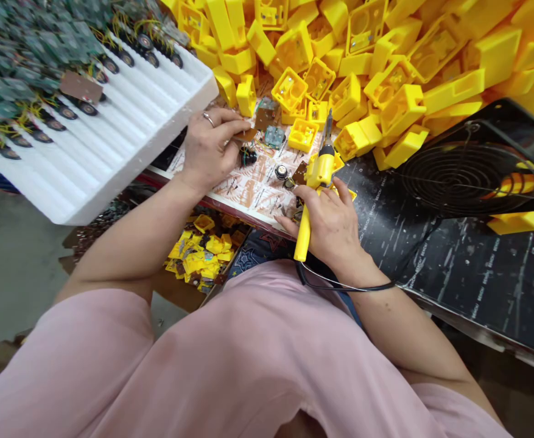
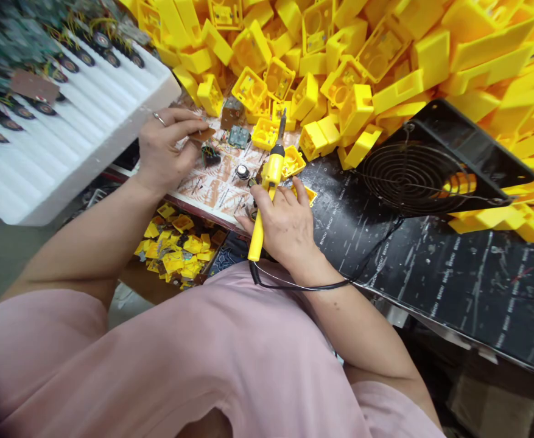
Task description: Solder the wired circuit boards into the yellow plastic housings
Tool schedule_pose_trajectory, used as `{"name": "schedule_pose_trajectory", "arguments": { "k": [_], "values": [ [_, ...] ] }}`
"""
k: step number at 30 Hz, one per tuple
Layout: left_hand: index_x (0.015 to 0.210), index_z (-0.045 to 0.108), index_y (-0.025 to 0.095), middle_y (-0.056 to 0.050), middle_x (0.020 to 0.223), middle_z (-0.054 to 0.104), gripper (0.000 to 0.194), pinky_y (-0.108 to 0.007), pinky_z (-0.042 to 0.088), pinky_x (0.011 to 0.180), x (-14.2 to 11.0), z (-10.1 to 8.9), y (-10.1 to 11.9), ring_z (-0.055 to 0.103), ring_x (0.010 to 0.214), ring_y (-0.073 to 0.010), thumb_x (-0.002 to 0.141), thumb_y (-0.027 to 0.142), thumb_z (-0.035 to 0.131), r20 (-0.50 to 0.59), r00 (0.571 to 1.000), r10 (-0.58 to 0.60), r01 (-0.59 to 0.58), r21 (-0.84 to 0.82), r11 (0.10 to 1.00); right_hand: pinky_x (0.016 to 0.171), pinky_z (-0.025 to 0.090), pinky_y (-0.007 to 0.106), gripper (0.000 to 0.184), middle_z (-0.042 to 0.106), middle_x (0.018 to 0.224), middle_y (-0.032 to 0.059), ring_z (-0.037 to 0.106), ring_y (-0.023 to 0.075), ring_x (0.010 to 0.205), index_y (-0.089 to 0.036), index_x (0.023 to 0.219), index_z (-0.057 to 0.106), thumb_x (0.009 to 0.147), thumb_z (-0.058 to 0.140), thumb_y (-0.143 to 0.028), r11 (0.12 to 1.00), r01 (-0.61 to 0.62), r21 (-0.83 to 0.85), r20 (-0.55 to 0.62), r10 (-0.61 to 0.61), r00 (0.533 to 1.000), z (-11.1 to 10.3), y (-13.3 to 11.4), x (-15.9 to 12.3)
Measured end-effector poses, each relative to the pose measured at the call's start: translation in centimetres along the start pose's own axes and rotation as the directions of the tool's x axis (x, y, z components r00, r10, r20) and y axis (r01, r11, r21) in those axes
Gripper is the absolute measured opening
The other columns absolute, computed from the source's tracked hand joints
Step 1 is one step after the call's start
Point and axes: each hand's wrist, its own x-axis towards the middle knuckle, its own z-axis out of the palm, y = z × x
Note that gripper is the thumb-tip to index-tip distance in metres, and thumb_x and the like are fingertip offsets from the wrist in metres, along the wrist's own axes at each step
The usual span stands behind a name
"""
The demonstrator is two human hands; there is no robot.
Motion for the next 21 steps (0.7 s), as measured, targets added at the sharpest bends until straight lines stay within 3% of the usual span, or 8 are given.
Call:
{"name": "schedule_pose_trajectory", "arguments": {
  "k": [3, 5, 9, 11, 13, 17, 21],
  "values": [
    [0.138, 0.061, 0.027, 0.011, 0.139, 0.064, 0.043, -0.049, 0.040, 0.118, -0.1, 0.2, 0.5, 0.046, 0.128, -0.0165, 0.112, 0.038, 0.029, 0.014, 0.998, -0.065, 0.066, -0.069, 0.995, 0.116, 0.045, 0.045, 0.045, 0.073, 0.097, 0.0067, 0.069, 0.0258, 0.097, -0.019, 0.130, 0.061, 0.106, 0.052, -0.055, 1.000, 0.004, 0.005, -0.028, -0.004, 1.000, -0.1, 0.1, -0.1],
    [0.138, 0.064, 0.030, 0.006, 0.139, 0.066, 0.041, -0.058, 0.036, 0.119, -0.3, -0.6, 1.4, 0.048, 0.134, -0.0244, 0.108, 0.039, 0.037, 0.034, 0.999, -0.041, 0.043, -0.050, 0.998, 0.116, 0.045, 0.045, 0.045, 0.073, 0.097, 0.0067, 0.069, 0.0258, 0.097, -0.019, 0.131, 0.061, 0.106, 0.052, -0.054, 1.000, 0.002, 0.014, -0.035, -0.001, 0.999, -0.1, 0.2, -0.1],
    [0.148, 0.059, 0.032, -0.005, 0.155, 0.060, 0.051, -0.066, 0.033, 0.122, -0.4, -3.0, 4.9, 0.045, 0.149, -0.0375, 0.098, 0.036, 0.054, 0.114, 0.988, 0.106, -0.101, -0.051, 0.994, 0.116, 0.044, 0.047, 0.046, 0.073, 0.098, 0.0077, 0.068, 0.0274, 0.100, -0.019, 0.134, 0.060, 0.105, 0.052, -0.055, 1.000, -0.011, 0.029, -0.014, 0.011, 1.000, 0.0, 0.3, -0.2],
    [0.152, 0.057, 0.031, -0.007, 0.157, 0.059, 0.056, -0.067, 0.030, 0.124, -0.3, -3.3, 6.9, 0.046, 0.151, -0.0376, 0.096, 0.034, 0.057, 0.166, 0.966, 0.197, -0.184, -0.095, 0.978, 0.115, 0.044, 0.047, 0.047, 0.073, 0.100, 0.0083, 0.067, 0.0275, 0.100, -0.019, 0.133, 0.061, 0.105, 0.052, -0.055, 1.000, -0.006, 0.024, -0.015, 0.007, 1.000, 0.0, 0.3, -0.2],
    [0.146, 0.062, 0.031, -0.007, 0.147, 0.068, 0.049, -0.069, 0.027, 0.126, 0.0, -2.6, 8.0, 0.052, 0.147, -0.0362, 0.096, 0.034, 0.057, 0.207, 0.946, 0.248, -0.226, -0.124, 0.966, 0.115, 0.044, 0.046, 0.047, 0.073, 0.099, 0.0084, 0.067, 0.0273, 0.099, -0.018, 0.132, 0.061, 0.105, 0.051, -0.055, 1.000, 0.005, 0.009, -0.026, -0.005, 1.000, 0.0, 0.3, -0.2],
    [0.120, 0.077, 0.030, -0.005, 0.111, 0.079, 0.030, -0.074, 0.024, 0.126, 0.5, -0.3, 6.6, 0.068, 0.122, -0.0328, 0.099, 0.039, 0.058, 0.215, 0.948, 0.234, -0.202, -0.159, 0.966, 0.114, 0.045, 0.047, 0.048, 0.072, 0.095, 0.0077, 0.067, 0.0276, 0.098, -0.019, 0.133, 0.062, 0.105, 0.051, -0.056, 1.000, -0.001, -0.006, -0.011, 0.001, 1.000, 0.0, 0.3, -0.2],
    [0.118, 0.078, 0.033, -0.004, 0.108, 0.079, 0.031, -0.067, 0.033, 0.125, 0.7, 0.4, 3.4, 0.071, 0.109, -0.0283, 0.100, 0.047, 0.056, 0.166, 0.970, 0.178, -0.138, -0.229, 0.964, 0.115, 0.045, 0.051, 0.049, 0.072, 0.098, 0.0088, 0.067, 0.0290, 0.102, -0.019, 0.135, 0.062, 0.103, 0.057, -0.055, 0.999, -0.020, 0.045, 0.028, 0.018, 0.999, 0.2, 0.5, -0.2]
  ]
}}
